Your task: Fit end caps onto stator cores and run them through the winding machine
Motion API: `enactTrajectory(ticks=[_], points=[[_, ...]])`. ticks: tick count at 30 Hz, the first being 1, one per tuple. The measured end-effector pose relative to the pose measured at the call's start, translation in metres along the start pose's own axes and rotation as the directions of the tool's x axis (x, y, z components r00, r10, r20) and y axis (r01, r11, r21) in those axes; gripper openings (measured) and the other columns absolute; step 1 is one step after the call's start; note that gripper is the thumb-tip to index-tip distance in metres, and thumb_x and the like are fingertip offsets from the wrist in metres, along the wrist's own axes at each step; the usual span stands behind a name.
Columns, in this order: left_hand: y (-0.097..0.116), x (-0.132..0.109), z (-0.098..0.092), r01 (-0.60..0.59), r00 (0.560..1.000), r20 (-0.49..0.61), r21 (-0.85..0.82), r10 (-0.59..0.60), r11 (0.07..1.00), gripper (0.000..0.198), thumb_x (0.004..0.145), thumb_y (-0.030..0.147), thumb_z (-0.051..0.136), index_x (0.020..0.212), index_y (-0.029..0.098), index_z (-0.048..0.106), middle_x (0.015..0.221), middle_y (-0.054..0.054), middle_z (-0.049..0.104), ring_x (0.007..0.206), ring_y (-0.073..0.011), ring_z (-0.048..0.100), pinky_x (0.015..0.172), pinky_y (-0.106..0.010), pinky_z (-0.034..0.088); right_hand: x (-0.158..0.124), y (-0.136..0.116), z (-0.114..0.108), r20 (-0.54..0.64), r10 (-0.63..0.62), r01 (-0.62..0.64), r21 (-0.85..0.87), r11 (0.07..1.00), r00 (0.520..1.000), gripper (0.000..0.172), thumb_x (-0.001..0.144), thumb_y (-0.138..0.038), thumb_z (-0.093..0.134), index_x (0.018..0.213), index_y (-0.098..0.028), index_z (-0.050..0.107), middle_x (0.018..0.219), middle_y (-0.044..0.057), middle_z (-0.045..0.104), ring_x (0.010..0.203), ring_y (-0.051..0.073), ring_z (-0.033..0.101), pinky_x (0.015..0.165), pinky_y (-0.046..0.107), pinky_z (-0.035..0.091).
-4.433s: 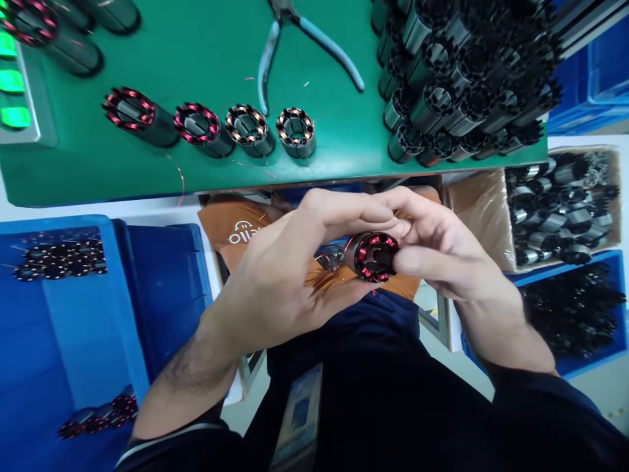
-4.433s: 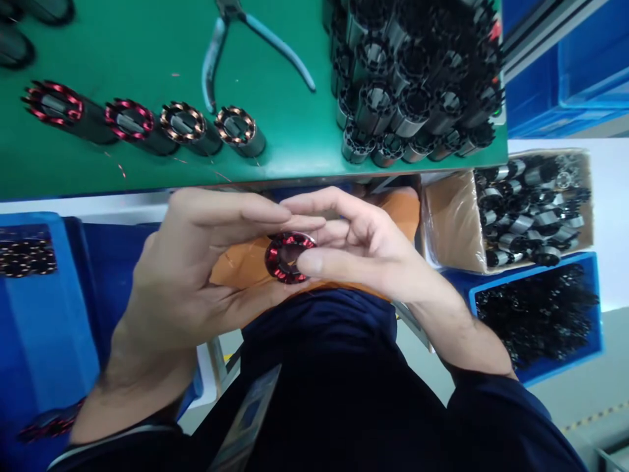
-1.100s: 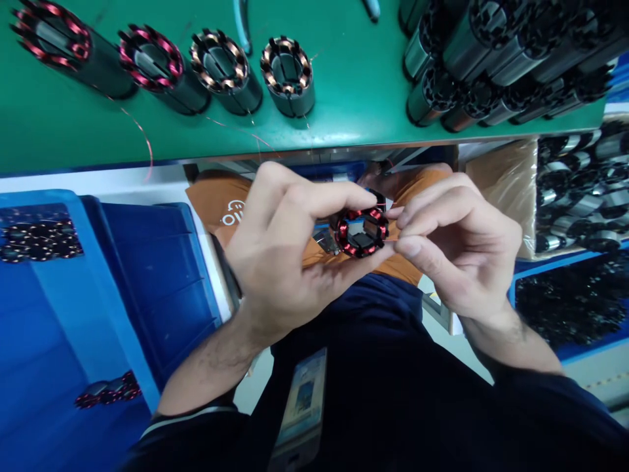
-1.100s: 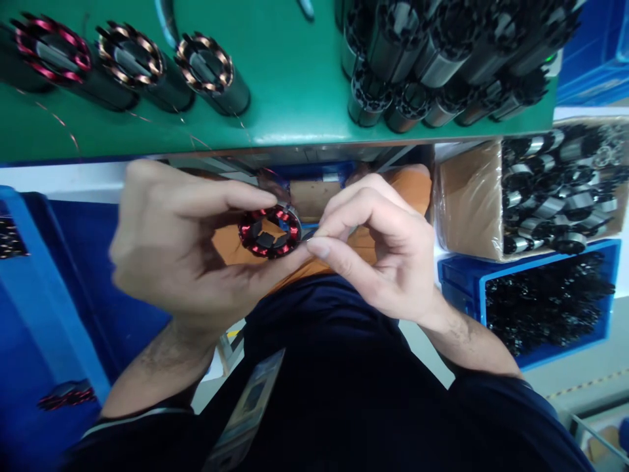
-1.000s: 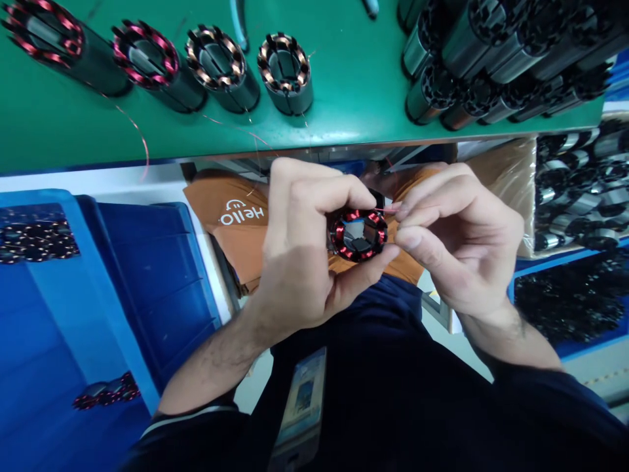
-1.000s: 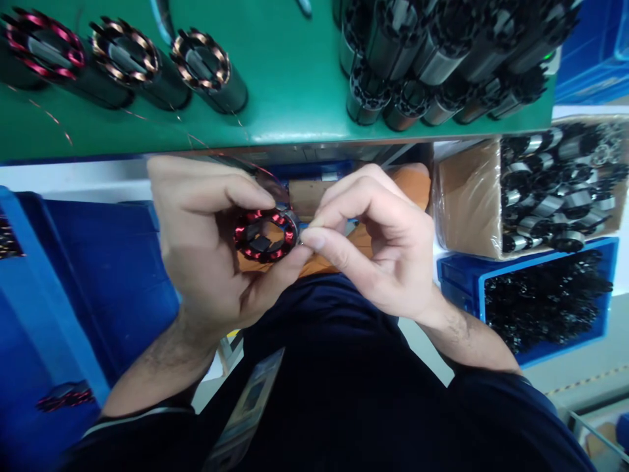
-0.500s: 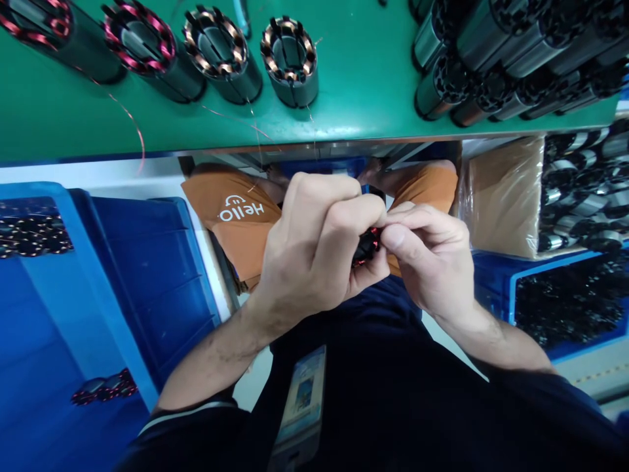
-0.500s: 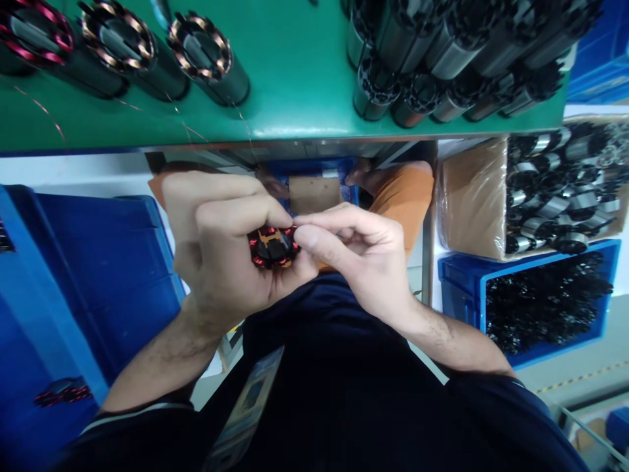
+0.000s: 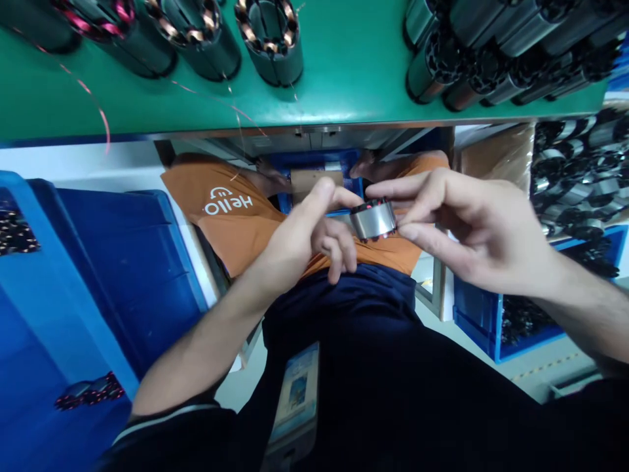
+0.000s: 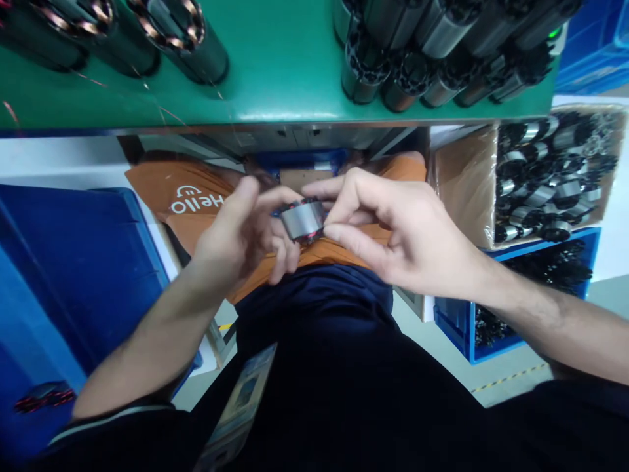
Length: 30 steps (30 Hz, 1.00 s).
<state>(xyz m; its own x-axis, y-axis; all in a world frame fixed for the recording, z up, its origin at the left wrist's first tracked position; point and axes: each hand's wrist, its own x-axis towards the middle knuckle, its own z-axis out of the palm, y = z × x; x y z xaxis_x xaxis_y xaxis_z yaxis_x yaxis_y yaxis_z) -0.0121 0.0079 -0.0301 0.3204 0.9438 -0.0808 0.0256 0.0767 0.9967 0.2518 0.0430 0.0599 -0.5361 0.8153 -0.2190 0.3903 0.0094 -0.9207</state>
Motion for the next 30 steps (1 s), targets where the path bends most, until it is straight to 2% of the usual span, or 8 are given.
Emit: enactTrajectory(ticks=[2,6,10,12,15,17,21,30], points=[[-0.007,-0.009,0.009,-0.194,0.953,-0.179,0.267,0.246,0.944,0.054,0.113,0.081,0.077,0.130,0.029,0.080,0.100,-0.005,0.086,0.079,-0.0228,0.083,0.068,-0.038,0.070,-0.004,0.011,0.005,0.036,0.169,-0.173,0.225,0.959,0.985,0.034,0.107,-0.054,0.099,0.098,-0.026,0.083,0.111,0.007,0.091,0.123,0.031,0.089,0.111,0.047,0.074],[0.001,-0.020,0.022,-0.379,0.812,-0.090,0.670,0.577,0.638,0.044,0.099,0.043,0.101,0.136,0.033,0.081,0.132,-0.004,0.092,0.110,-0.0281,0.091,0.089,-0.040,0.074,-0.004,0.022,0.013,0.065,0.185,-0.196,0.235,0.952,0.981,0.039,0.113,-0.058,0.091,0.096,-0.025,0.080,0.112,0.008,0.092,0.108,0.026,0.090,0.099,0.041,0.076],[0.021,-0.015,0.013,-0.238,0.971,0.091,0.262,0.222,0.935,0.022,0.107,0.021,0.079,0.129,0.024,0.083,0.116,-0.002,0.093,0.099,-0.0213,0.092,0.088,-0.032,0.075,0.004,0.014,-0.005,0.002,-0.325,0.292,-0.438,0.850,0.946,0.029,0.115,-0.059,0.087,0.107,-0.031,0.093,0.118,0.001,0.094,0.101,0.022,0.089,0.101,0.035,0.079],[0.029,-0.013,0.004,-0.093,0.967,0.245,0.081,0.071,0.992,0.020,0.110,0.021,0.079,0.130,0.024,0.083,0.112,0.001,0.093,0.094,-0.0185,0.092,0.086,-0.028,0.076,0.006,0.010,-0.019,0.059,-0.445,0.410,-0.511,0.756,0.894,0.032,0.108,-0.068,0.091,0.107,-0.036,0.096,0.121,-0.002,0.095,0.109,0.024,0.090,0.108,0.039,0.079],[0.034,-0.014,-0.002,-0.183,0.977,0.149,0.210,0.154,0.960,0.028,0.106,0.021,0.091,0.132,0.028,0.084,0.123,0.001,0.094,0.110,-0.0221,0.095,0.101,-0.032,0.079,0.005,0.012,-0.031,0.045,-0.242,0.245,-0.250,0.937,0.969,0.030,0.109,-0.065,0.093,0.102,-0.036,0.098,0.140,0.003,0.094,0.135,0.032,0.087,0.124,0.050,0.072],[0.034,-0.016,0.000,-0.301,0.953,0.075,0.356,0.294,0.885,0.028,0.107,0.017,0.091,0.130,0.031,0.085,0.132,0.002,0.094,0.131,-0.0263,0.092,0.121,-0.041,0.077,0.005,0.018,-0.030,0.148,0.034,-0.038,0.025,0.999,0.988,0.031,0.111,-0.060,0.093,0.102,-0.030,0.098,0.123,0.008,0.096,0.117,0.028,0.091,0.110,0.044,0.076],[0.033,-0.019,0.008,-0.459,0.866,0.053,0.479,0.498,0.748,0.022,0.114,0.017,0.084,0.131,0.031,0.084,0.152,0.000,0.090,0.140,-0.0244,0.090,0.139,-0.049,0.069,0.010,0.028,-0.015,0.475,0.217,-0.405,0.341,0.848,0.853,0.038,0.100,-0.059,0.104,0.099,-0.022,0.094,0.084,0.003,0.090,0.063,0.017,0.081,0.060,0.028,0.067],[0.035,-0.016,0.002,-0.305,0.951,0.087,0.432,0.297,0.849,0.028,0.100,0.023,0.086,0.127,0.032,0.083,0.116,0.004,0.093,0.101,-0.0215,0.093,0.115,-0.039,0.080,0.011,-0.018,-0.024,0.122,0.053,-0.025,-0.219,0.975,0.991,0.052,0.089,-0.058,0.113,0.065,-0.032,0.076,0.062,-0.005,0.053,0.057,0.012,0.040,0.046,0.030,0.031]])
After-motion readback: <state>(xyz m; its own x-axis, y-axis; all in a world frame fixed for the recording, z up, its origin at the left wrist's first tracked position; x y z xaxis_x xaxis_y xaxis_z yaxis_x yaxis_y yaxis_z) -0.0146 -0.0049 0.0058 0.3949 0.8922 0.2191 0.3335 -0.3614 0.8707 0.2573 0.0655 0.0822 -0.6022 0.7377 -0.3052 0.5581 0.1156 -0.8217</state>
